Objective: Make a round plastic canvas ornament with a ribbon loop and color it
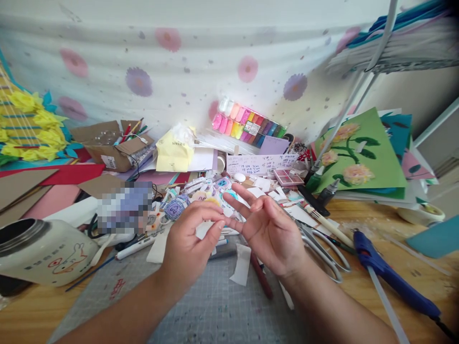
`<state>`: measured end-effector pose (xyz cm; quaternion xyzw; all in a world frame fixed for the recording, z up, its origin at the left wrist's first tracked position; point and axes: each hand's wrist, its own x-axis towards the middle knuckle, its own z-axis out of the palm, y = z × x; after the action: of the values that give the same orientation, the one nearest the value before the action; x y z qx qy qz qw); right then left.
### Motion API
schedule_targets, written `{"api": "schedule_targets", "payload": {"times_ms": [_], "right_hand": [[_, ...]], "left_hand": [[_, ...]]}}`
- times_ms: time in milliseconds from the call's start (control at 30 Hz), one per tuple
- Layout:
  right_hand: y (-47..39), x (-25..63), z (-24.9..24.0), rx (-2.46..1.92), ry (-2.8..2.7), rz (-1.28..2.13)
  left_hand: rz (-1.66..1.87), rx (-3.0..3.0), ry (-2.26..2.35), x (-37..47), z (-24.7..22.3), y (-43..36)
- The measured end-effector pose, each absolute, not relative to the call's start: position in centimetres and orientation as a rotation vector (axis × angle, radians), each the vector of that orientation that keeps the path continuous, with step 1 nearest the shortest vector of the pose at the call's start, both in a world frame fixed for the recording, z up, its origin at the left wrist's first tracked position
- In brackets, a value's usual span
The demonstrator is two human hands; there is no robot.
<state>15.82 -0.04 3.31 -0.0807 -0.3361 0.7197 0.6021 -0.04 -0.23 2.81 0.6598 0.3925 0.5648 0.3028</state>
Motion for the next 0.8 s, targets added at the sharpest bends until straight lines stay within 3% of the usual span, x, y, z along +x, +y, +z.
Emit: {"api": "schedule_targets", "payload": {"times_ms": [200, 467, 800], "right_hand": [[-0.4, 15.4, 3.1, -0.2, -0.833, 1.715], [-0.4, 15.5, 2.9, -0.209, -0.863, 1.766], [0.9, 16.1, 2.0, -0.505, -1.19, 1.454]], "left_hand": [[1.19, 1.967, 1.089, 0.2, 2.8, 0.0], [1.264, 1.793, 0.948, 0.4, 2.7, -0.2], [1.129, 1.313, 0.829, 0.8, 3.3, -0.9]]}}
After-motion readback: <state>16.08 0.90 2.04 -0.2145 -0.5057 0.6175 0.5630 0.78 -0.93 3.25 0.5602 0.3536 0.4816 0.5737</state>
